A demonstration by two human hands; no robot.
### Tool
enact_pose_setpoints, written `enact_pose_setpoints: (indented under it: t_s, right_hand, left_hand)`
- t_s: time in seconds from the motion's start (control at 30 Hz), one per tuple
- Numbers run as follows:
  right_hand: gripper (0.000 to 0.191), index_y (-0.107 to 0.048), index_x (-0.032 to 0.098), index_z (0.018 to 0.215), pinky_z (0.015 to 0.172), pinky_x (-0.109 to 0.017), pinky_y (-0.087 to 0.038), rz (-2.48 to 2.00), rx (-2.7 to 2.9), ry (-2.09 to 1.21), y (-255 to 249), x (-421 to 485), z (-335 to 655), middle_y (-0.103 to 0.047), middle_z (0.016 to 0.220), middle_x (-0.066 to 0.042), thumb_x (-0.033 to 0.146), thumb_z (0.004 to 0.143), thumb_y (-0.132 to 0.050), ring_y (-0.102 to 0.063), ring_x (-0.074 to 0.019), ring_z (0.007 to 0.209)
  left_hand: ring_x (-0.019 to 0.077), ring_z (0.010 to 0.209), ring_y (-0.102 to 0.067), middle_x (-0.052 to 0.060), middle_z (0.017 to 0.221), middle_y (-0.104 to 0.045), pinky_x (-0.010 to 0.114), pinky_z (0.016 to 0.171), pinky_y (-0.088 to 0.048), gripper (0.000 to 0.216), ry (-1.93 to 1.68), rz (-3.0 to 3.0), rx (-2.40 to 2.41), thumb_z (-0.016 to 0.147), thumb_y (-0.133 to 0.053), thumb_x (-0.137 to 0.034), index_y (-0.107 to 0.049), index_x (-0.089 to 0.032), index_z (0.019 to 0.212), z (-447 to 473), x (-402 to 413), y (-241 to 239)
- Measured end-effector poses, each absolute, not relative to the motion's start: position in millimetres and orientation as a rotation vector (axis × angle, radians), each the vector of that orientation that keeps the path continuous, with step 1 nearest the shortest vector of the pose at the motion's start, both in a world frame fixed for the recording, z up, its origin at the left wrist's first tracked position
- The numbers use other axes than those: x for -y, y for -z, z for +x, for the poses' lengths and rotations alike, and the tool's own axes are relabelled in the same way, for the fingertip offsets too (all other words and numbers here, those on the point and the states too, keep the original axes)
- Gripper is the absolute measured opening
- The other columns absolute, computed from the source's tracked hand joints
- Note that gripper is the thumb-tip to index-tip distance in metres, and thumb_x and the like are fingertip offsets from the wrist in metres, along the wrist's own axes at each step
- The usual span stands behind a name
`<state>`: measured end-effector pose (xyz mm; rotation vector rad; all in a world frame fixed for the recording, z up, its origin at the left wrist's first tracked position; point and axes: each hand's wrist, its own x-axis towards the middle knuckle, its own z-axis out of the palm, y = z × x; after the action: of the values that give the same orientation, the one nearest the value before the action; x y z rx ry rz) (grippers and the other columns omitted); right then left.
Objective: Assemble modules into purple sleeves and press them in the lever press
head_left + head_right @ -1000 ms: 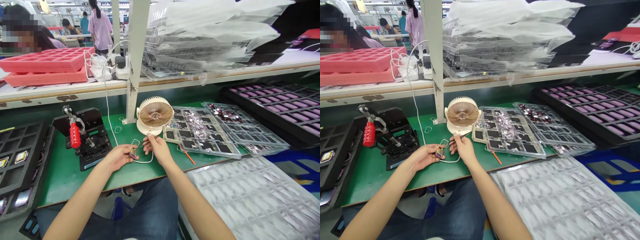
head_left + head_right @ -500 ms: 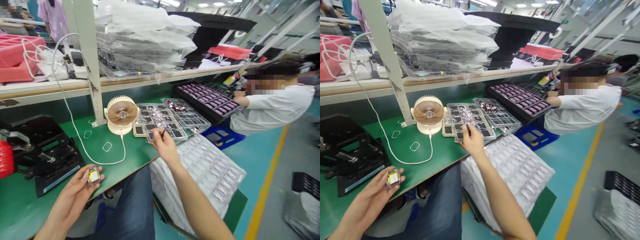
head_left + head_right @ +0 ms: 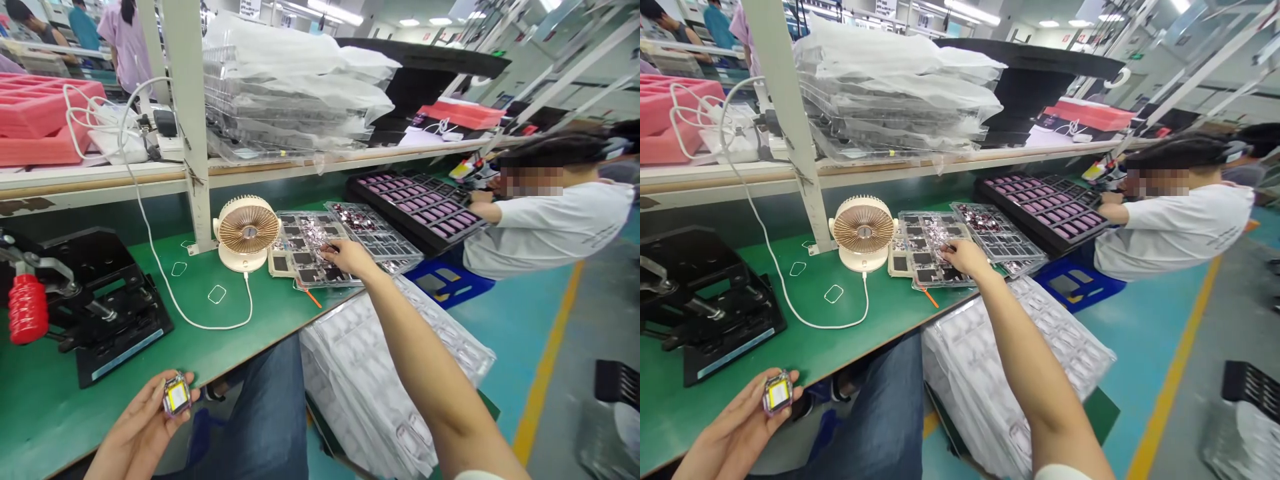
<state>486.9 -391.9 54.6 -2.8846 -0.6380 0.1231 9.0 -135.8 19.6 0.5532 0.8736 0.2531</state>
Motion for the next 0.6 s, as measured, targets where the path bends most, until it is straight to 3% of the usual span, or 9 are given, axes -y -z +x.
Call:
enact_pose_setpoints:
  t_s: [0.13,0.3,0.6]
  right_hand:
    - [0.016,-0.079,0.025,0.101,0.078,-0.029,-0.046,-2.899,0.722,-0.068,-53.3,393.4,487.6,-0.079,0.111,-0.007,0.036,0.095,-0.070,-0.070,-0.0254,0.100]
    - [0.028,-0.078,0.019,0.093,0.074,-0.031,-0.044,-2.895,0.755,-0.081,-54.5,391.4,489.6,-0.077,0.094,-0.009,0.045,0.098,-0.067,-0.068,-0.0236,0.087]
    - [0.025,-0.073,0.017,0.086,0.075,-0.030,-0.046,-2.836,0.751,-0.124,-65.5,390.6,493.1,-0.072,0.081,-0.001,0.041,0.094,-0.074,-0.063,-0.0174,0.075]
  left_hand:
    - [0.0387,0.099,-0.082,0.021,0.119,-0.082,0.035,0.071,-0.069,0.034,-0.242,0.538,-0.893,0.072,-0.095,-0.018,-0.083,-0.014,0.103,6.0,135.0,-14.4]
    - [0.0371,0.099,-0.082,0.021,0.120,-0.081,0.035,0.073,-0.069,0.033,-0.223,0.518,-0.879,0.073,-0.093,-0.018,-0.082,-0.013,0.104,8.9,136.6,-12.5]
    - [0.0385,0.099,-0.082,0.022,0.119,-0.081,0.036,0.072,-0.069,0.032,-0.236,0.509,-0.880,0.072,-0.095,-0.018,-0.083,-0.013,0.101,9.3,135.9,-18.3]
